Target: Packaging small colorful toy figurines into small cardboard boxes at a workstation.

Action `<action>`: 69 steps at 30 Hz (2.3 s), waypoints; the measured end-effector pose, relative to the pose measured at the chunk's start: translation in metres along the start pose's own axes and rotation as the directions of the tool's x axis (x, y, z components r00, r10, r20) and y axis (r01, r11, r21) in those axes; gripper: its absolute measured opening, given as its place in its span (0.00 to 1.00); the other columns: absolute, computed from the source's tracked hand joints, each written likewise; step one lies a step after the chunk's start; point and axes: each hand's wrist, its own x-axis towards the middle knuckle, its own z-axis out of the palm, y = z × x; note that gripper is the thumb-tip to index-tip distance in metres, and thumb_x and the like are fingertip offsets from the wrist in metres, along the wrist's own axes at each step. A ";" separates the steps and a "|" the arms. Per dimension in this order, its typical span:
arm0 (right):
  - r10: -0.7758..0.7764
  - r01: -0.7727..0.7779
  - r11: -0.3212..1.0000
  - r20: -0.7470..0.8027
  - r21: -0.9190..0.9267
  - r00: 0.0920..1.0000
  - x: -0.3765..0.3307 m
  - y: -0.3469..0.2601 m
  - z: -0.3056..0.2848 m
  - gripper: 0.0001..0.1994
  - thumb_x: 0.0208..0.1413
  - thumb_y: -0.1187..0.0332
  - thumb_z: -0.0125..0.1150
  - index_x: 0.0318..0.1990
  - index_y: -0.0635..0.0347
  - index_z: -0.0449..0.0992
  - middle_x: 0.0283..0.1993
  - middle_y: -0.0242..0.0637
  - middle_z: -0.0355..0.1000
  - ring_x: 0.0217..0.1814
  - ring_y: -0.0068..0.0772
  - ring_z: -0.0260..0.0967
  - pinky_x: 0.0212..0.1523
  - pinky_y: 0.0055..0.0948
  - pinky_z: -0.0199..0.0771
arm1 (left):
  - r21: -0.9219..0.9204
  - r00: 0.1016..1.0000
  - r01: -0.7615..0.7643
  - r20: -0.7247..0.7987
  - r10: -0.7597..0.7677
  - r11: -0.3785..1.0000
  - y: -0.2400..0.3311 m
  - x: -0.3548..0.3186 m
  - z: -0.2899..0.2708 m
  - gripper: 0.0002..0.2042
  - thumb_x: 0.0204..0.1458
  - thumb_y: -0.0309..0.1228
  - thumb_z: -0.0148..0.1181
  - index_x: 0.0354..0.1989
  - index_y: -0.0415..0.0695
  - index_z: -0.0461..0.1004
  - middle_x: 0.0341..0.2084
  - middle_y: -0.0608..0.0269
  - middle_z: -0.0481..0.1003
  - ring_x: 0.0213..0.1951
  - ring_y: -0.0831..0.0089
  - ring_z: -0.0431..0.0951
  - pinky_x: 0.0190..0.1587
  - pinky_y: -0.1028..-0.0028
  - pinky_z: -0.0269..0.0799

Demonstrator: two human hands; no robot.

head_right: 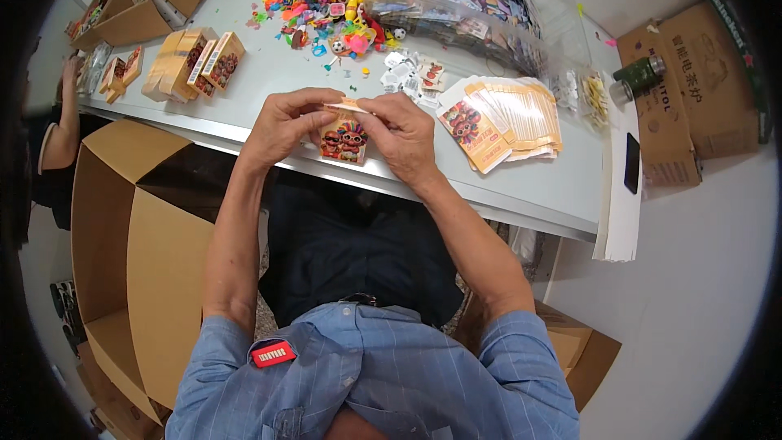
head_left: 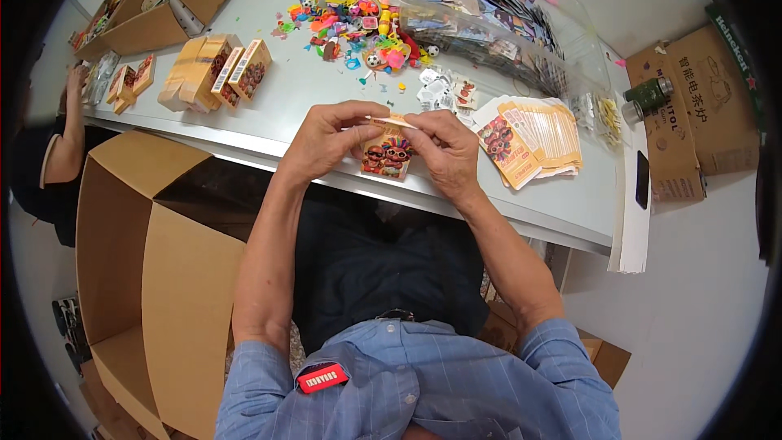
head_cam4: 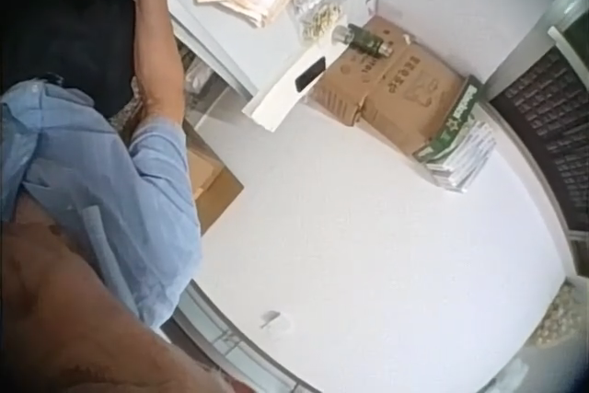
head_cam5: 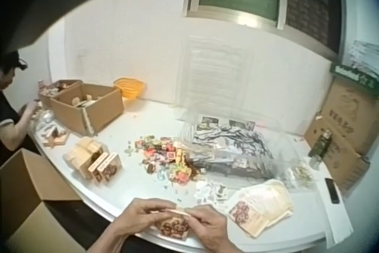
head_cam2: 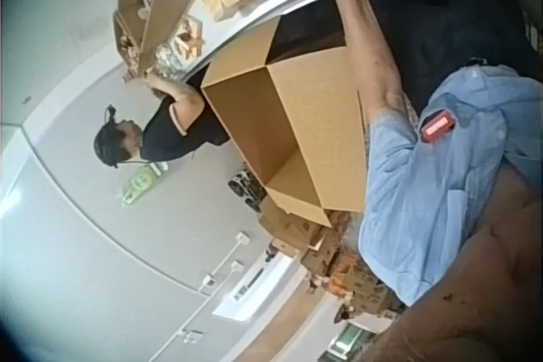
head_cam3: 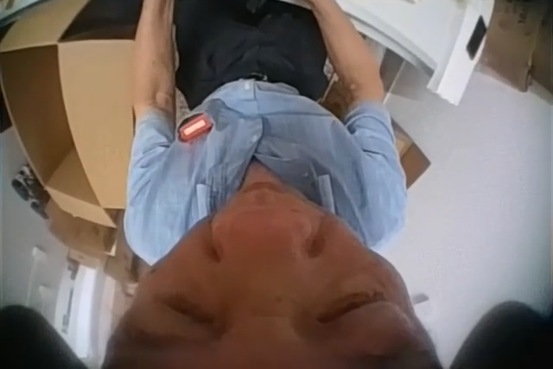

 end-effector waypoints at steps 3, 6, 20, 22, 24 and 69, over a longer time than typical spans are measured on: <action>-0.008 0.004 0.999 0.092 0.044 0.996 -0.004 -0.011 -0.005 0.09 0.56 0.75 0.70 0.45 0.60 0.84 0.43 0.33 0.77 0.39 0.17 0.72 0.36 0.17 0.71 | -0.079 0.996 -0.075 -0.059 0.071 0.994 -0.007 -0.009 0.008 0.12 0.59 0.22 0.63 0.50 0.36 0.80 0.39 0.59 0.82 0.35 0.78 0.81 0.29 0.79 0.82; 0.061 -0.061 0.998 0.103 -0.001 0.993 0.004 -0.012 -0.006 0.09 0.57 0.73 0.70 0.45 0.60 0.84 0.44 0.33 0.77 0.39 0.17 0.72 0.37 0.18 0.72 | -0.096 0.991 -0.118 -0.071 0.112 0.988 -0.008 -0.008 0.007 0.12 0.59 0.24 0.63 0.50 0.36 0.80 0.39 0.59 0.82 0.35 0.77 0.81 0.29 0.78 0.82; 0.186 -0.160 0.979 0.230 -0.126 0.955 0.025 -0.036 -0.017 0.08 0.59 0.68 0.68 0.43 0.60 0.85 0.40 0.35 0.81 0.42 0.23 0.76 0.40 0.23 0.74 | -0.062 0.996 0.019 -0.081 -0.024 0.998 0.012 -0.005 0.010 0.12 0.61 0.30 0.64 0.48 0.35 0.80 0.38 0.57 0.81 0.37 0.75 0.82 0.25 0.77 0.83; 0.207 -0.179 0.974 0.224 -0.137 0.953 0.026 -0.035 -0.017 0.08 0.59 0.68 0.68 0.43 0.59 0.85 0.40 0.35 0.81 0.41 0.23 0.76 0.40 0.23 0.73 | -0.059 0.996 0.032 -0.084 -0.037 0.998 0.011 -0.004 0.009 0.12 0.61 0.31 0.64 0.47 0.35 0.80 0.38 0.57 0.81 0.37 0.75 0.82 0.25 0.77 0.83; 0.222 -0.198 0.972 0.222 -0.123 0.950 0.026 -0.034 -0.017 0.08 0.59 0.68 0.68 0.43 0.60 0.85 0.40 0.34 0.81 0.41 0.22 0.75 0.40 0.23 0.73 | -0.048 0.997 0.025 -0.073 -0.028 0.999 0.009 -0.002 0.009 0.12 0.60 0.31 0.65 0.47 0.35 0.81 0.38 0.58 0.81 0.37 0.76 0.82 0.24 0.77 0.83; -0.005 0.013 0.999 0.177 -0.044 0.984 0.008 -0.009 -0.015 0.11 0.56 0.75 0.70 0.47 0.60 0.84 0.41 0.35 0.79 0.39 0.21 0.74 0.33 0.20 0.73 | 0.066 0.984 -0.118 -0.127 0.126 0.991 -0.014 -0.015 0.022 0.18 0.56 0.25 0.69 0.55 0.38 0.77 0.42 0.57 0.81 0.39 0.76 0.80 0.44 0.75 0.77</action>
